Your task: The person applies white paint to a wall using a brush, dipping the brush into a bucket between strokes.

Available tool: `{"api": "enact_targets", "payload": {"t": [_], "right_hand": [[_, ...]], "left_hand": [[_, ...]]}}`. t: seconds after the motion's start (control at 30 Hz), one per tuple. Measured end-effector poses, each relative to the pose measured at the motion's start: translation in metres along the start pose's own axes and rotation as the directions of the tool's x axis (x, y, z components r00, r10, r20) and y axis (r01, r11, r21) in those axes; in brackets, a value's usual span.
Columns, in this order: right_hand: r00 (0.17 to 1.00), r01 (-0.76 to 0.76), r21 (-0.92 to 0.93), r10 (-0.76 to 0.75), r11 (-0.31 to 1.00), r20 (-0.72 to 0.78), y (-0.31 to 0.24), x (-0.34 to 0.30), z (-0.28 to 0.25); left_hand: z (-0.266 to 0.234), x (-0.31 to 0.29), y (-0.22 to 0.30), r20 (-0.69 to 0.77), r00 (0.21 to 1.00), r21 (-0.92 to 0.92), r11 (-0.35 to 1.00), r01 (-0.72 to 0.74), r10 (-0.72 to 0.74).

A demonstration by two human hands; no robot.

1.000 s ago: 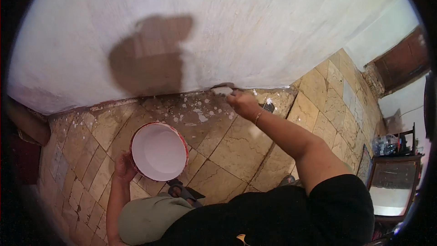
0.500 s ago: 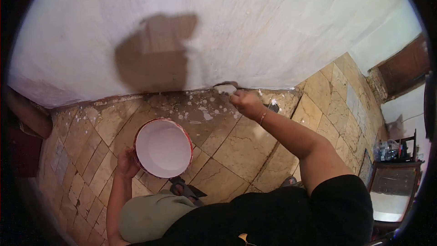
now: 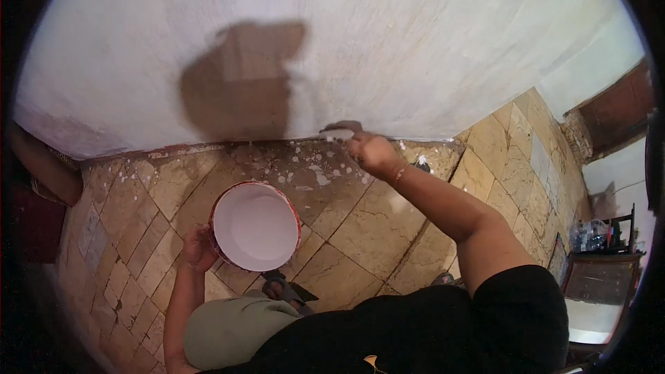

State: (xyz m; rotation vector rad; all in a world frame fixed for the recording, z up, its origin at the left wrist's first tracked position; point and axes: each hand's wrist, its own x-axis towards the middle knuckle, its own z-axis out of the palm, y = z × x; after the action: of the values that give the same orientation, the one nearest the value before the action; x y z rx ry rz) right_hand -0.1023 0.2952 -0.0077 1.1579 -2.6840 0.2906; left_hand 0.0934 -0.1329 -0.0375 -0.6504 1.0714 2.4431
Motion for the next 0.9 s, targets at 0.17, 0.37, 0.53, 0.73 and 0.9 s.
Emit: {"api": "enact_targets", "payload": {"t": [0.17, 0.37, 0.53, 0.73, 0.9], "right_hand": [[0.989, -0.021, 0.125, 0.039, 0.992, -0.140, -0.044, 0.000, -0.069], [0.998, 0.035, -0.028, -0.034, 0.999, 0.051, -0.026, -0.012, -0.011], [1.000, -0.003, 0.134, 0.006, 0.991, -0.023, -0.002, 0.009, -0.031], [0.937, 0.041, 0.334, 0.080, 0.942, -0.341, -0.049, 0.038, -0.189], [0.983, 0.022, 0.200, 0.016, 0.979, -0.182, -0.066, 0.027, -0.199]], "left_hand": [[-0.010, -0.004, 0.002, 0.005, 0.999, -0.038, 0.998, 0.054, -0.053], [0.024, -0.008, 0.012, -0.063, 0.998, 0.027, 0.999, 0.022, -0.020], [-0.007, 0.000, 0.007, 0.036, 0.997, 0.017, 0.997, 0.072, -0.072], [0.004, -0.009, 0.008, -0.005, 0.999, 0.034, 0.999, 0.034, -0.034], [0.004, -0.008, 0.002, -0.064, 0.998, 0.053, 0.999, 0.008, -0.005]]}}
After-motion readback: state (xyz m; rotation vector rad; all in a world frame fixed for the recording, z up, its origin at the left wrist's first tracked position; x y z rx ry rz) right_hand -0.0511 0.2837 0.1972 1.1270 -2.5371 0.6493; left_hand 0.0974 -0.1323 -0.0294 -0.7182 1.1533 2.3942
